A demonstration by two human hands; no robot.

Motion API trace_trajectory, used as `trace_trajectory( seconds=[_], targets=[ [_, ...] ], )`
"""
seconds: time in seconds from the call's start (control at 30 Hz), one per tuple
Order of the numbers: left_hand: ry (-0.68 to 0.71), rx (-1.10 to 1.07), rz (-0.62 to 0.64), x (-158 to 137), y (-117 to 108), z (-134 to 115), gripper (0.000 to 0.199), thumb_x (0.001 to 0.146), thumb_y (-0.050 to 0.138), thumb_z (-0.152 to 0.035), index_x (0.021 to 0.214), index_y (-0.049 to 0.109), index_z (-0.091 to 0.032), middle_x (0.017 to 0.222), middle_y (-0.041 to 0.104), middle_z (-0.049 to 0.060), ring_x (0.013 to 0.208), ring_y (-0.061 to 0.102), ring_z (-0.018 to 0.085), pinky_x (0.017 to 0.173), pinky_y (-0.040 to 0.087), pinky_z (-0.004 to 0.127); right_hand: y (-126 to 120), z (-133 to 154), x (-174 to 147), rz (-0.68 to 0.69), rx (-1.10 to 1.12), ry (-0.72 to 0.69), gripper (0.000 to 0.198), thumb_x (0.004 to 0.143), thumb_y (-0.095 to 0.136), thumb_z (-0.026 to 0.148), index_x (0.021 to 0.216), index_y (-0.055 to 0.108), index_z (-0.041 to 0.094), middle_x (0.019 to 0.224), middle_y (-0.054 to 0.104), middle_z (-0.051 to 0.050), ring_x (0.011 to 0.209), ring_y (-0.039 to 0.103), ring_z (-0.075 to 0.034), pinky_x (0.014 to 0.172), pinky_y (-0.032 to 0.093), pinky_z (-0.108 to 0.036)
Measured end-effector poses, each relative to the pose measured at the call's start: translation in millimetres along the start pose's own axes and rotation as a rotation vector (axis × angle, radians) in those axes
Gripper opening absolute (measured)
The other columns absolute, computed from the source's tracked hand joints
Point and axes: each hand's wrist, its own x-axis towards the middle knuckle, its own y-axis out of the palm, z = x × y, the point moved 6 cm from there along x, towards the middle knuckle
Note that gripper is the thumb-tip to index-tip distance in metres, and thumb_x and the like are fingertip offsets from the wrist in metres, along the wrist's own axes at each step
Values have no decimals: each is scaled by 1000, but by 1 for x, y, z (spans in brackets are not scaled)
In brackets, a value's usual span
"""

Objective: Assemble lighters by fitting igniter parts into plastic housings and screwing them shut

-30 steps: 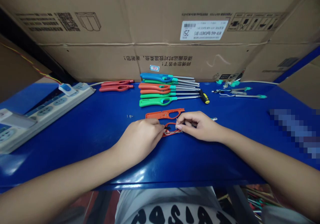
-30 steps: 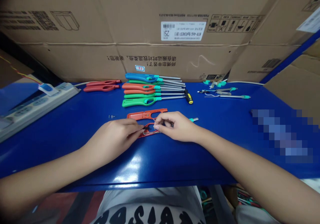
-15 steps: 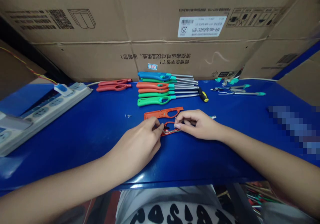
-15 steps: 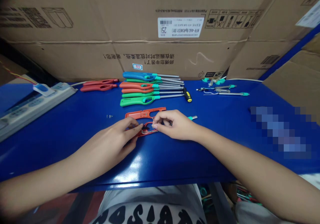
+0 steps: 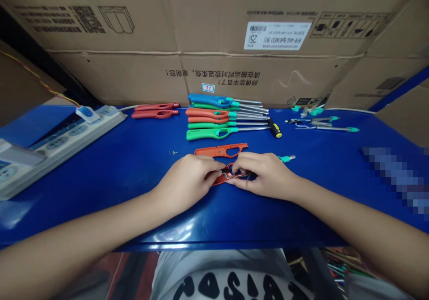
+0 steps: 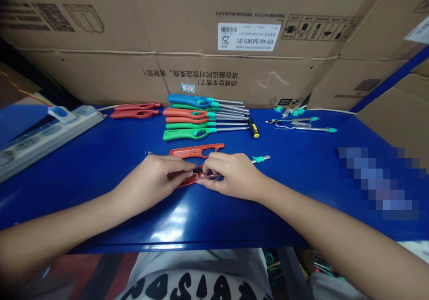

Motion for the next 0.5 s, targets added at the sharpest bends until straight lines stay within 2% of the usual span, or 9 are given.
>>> trace_trajectory(
  seconds=[0.2, 0.33, 0.5],
  targets=[
    [14, -18, -9, 0, 3, -1, 24, 95, 61, -11, 104, 79, -23, 96, 80, 3, 87, 73, 21, 76, 54, 30, 2, 3, 1, -41, 47, -21, 15, 96, 61, 32, 89, 67, 21, 85, 69, -2, 75, 62, -13, 63, 40, -24],
    [59, -15, -36, 0, 3, -1, 21, 96, 62, -13, 103, 79, -21, 94, 80, 3, 86, 73, 21, 76, 53, 30, 1, -1, 0, -55, 136, 15, 12, 93, 62, 27, 85, 67, 20, 82, 66, -1, 72, 60, -12, 64, 42, -23],
    [107, -66, -111, 1, 4, 1, 20, 93, 65, -11, 101, 79, -22, 97, 81, 1, 87, 74, 19, 77, 54, 28, 0, 0, 0, -58, 121, 19, 6, 87, 63, 21, 81, 65, 20, 79, 64, 0, 70, 58, -11, 63, 41, -22]
  ],
)
